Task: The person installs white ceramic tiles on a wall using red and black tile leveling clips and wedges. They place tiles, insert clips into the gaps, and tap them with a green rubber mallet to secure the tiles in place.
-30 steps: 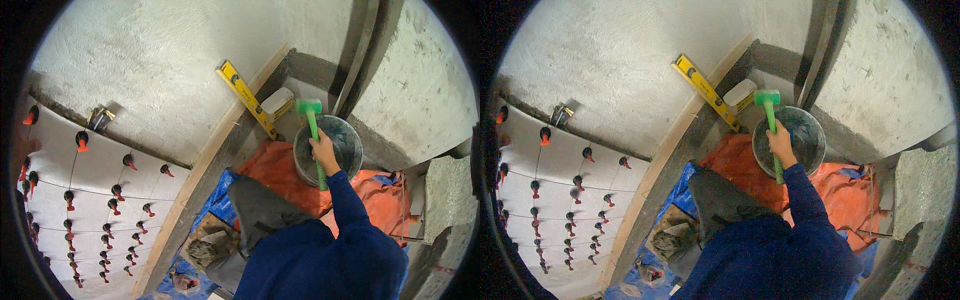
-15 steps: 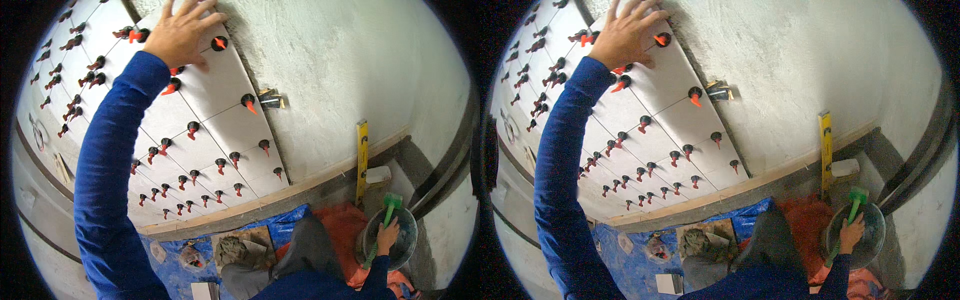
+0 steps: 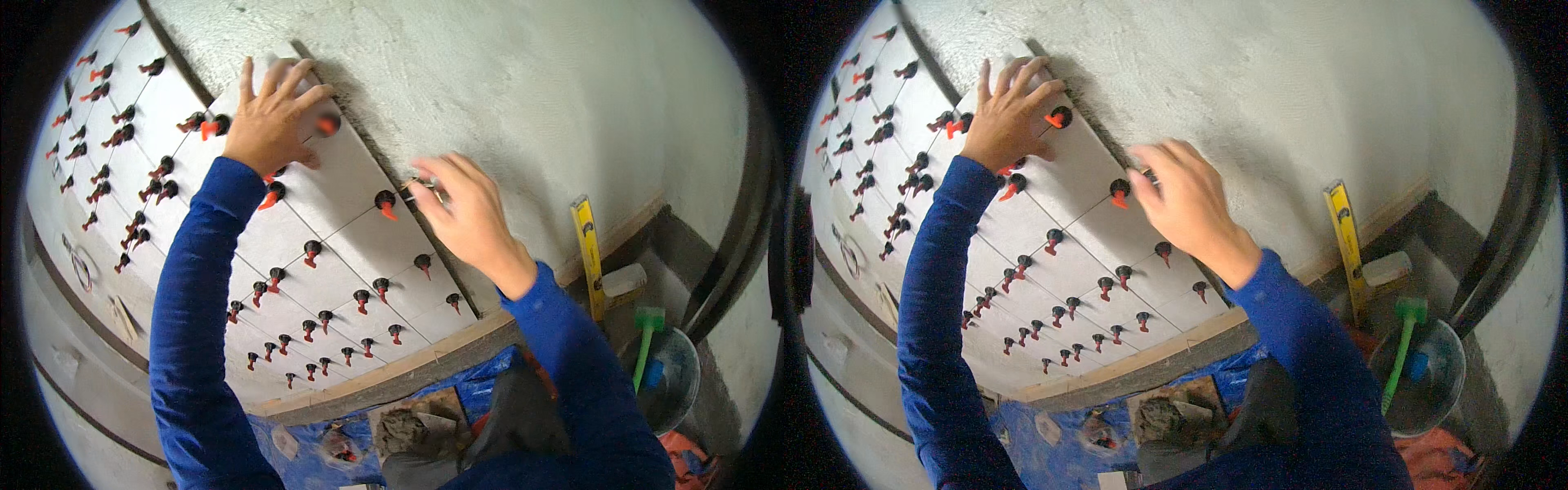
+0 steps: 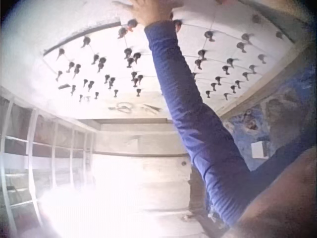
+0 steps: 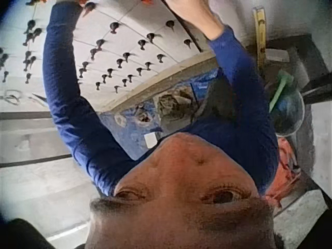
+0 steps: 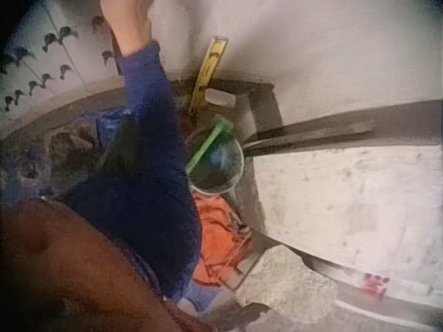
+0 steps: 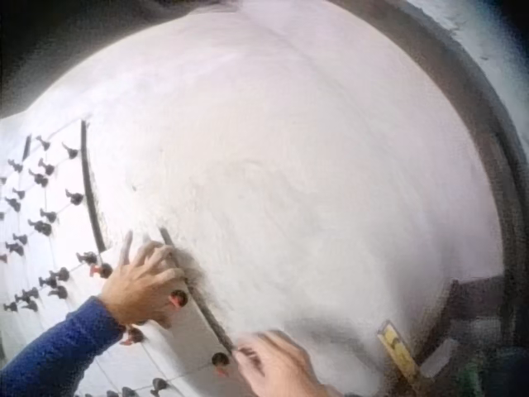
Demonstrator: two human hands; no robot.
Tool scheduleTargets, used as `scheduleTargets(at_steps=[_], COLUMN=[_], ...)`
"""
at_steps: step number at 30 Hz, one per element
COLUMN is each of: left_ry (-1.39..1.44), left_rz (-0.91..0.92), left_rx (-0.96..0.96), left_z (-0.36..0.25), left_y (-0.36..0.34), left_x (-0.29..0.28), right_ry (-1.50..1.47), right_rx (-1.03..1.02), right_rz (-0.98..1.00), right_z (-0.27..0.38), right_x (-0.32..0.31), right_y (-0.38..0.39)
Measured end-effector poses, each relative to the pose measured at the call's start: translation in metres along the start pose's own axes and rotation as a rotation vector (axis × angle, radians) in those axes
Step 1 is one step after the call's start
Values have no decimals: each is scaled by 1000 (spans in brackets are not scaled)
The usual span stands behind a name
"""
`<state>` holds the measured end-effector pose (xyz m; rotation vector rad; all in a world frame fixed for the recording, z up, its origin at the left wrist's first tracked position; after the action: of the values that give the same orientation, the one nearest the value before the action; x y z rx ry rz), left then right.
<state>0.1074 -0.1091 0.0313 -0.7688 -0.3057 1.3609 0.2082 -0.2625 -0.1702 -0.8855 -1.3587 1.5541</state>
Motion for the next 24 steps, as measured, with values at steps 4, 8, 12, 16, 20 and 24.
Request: scheduleTargets(at_steps=[4,8,12,16,20,24], left_ry=[112,27,8,23,39,115], left_rz=[-97,-139,-129,-170,-172,-276], left_rx=[29,7,-21,-48,-58,-3], left_z=[5,5,3,4,3,4], left_y=[6,6,5,8,9,9], left_x=[3,9,13,12,11,4], right_ry=[110,318,442,501,625,696], right_rx=[-166,-263,-263,-254,-273,-304], right_rz=[136,299,464,581,709,725], right_z=[7,6,3,6,11,17], right_x=[37,61,74,83,87,90], right_y=[-84,-125,-137,-143,-147,-152])
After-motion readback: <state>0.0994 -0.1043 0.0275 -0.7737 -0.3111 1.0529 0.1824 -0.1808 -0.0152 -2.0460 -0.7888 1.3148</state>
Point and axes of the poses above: each hand's wrist, its own y-axis away from the middle knuckle, its own x-axis out of the palm, z = x × y, the point moved 4 cm from there along -y, towards the middle knuckle, and after that the axes turned 13 degrees about -x, right-handed, at the moved point
